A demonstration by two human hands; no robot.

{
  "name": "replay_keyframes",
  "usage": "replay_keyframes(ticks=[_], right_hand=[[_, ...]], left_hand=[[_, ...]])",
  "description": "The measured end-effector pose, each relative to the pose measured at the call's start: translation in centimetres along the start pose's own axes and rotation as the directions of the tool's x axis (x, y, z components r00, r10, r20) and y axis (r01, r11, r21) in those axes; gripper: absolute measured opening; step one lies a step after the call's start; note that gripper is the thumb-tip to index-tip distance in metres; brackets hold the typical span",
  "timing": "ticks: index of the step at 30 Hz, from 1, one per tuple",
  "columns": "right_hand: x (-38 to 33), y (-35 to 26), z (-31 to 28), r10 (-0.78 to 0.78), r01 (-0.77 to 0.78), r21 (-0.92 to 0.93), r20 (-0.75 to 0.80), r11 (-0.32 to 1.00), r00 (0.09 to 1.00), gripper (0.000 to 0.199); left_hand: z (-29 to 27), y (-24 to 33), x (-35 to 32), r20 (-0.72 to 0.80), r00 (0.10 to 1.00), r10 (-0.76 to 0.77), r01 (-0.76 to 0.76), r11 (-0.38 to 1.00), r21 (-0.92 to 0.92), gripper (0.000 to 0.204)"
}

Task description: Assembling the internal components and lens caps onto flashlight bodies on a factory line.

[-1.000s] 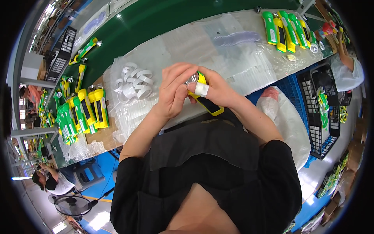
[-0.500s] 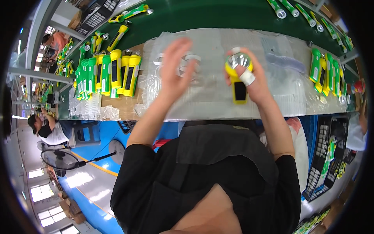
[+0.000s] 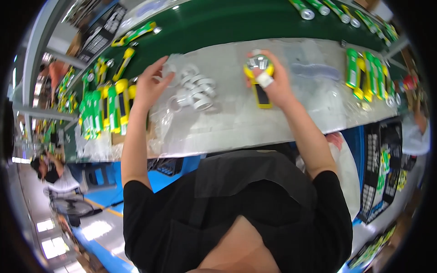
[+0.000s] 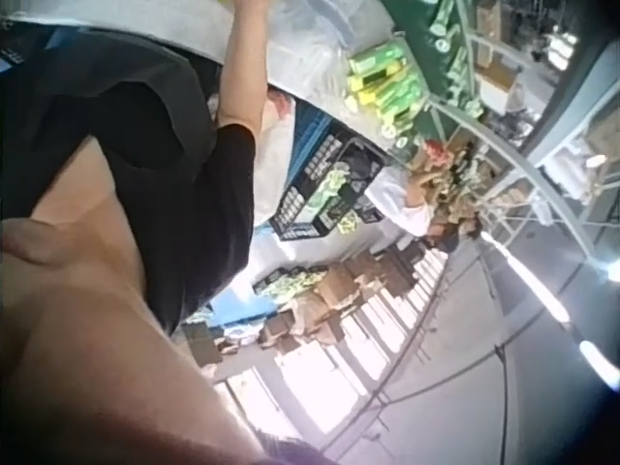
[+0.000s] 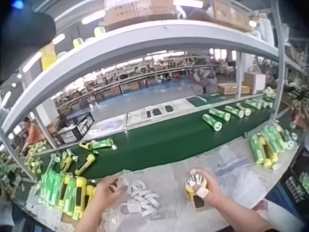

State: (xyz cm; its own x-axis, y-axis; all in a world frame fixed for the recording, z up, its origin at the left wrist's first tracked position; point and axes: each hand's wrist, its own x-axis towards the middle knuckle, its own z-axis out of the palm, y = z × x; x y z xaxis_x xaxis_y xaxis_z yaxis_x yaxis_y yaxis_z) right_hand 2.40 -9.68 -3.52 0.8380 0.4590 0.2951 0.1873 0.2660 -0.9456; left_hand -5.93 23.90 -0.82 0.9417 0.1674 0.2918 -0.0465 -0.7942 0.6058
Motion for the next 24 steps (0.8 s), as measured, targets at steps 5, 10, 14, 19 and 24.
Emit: replay_keyframes(ticks=[5, 10, 14, 19, 24], right_hand=[[-0.1, -0.1, -0.5, 0.013, -0.017, 0.047, 0.088, 0.999, 0.996, 0.054], [-0.4, -0.4, -0.5, -0.016, 0.011, 0.076, 0.070, 0.997, 0.997, 0.034], [-0.4, -0.4, -0.9, 0.014, -0.011, -0.071, 0.043, 0.997, 0.999, 0.049], [-0.4, -0.2, -1.3, 0.010, -0.009, -0.021, 0.081, 1.000, 0.997, 0.054], [-0.2, -0.5, -2.0, -0.057, 0.040, 0.150, 0.110, 0.988, 0.992, 0.061]], left_hand=[[4.4, 9.4, 1.3, 0.015, 0.999, 0.048, -0.014, 0.541, -0.841, 0.031], [9.0, 13.7, 1.4, -0.168, 0.916, 0.364, -0.359, 0.561, -0.746, 0.025], [9.5, 14.6, 1.5, -0.192, 0.820, 0.540, -0.569, 0.726, -0.386, 0.027], [9.1, 14.7, 1.7, -0.126, 0.804, 0.581, -0.593, 0.775, -0.219, 0.033], [8.7, 14.8, 1.9, -0.090, 0.801, 0.593, -0.593, 0.763, -0.257, 0.033]])
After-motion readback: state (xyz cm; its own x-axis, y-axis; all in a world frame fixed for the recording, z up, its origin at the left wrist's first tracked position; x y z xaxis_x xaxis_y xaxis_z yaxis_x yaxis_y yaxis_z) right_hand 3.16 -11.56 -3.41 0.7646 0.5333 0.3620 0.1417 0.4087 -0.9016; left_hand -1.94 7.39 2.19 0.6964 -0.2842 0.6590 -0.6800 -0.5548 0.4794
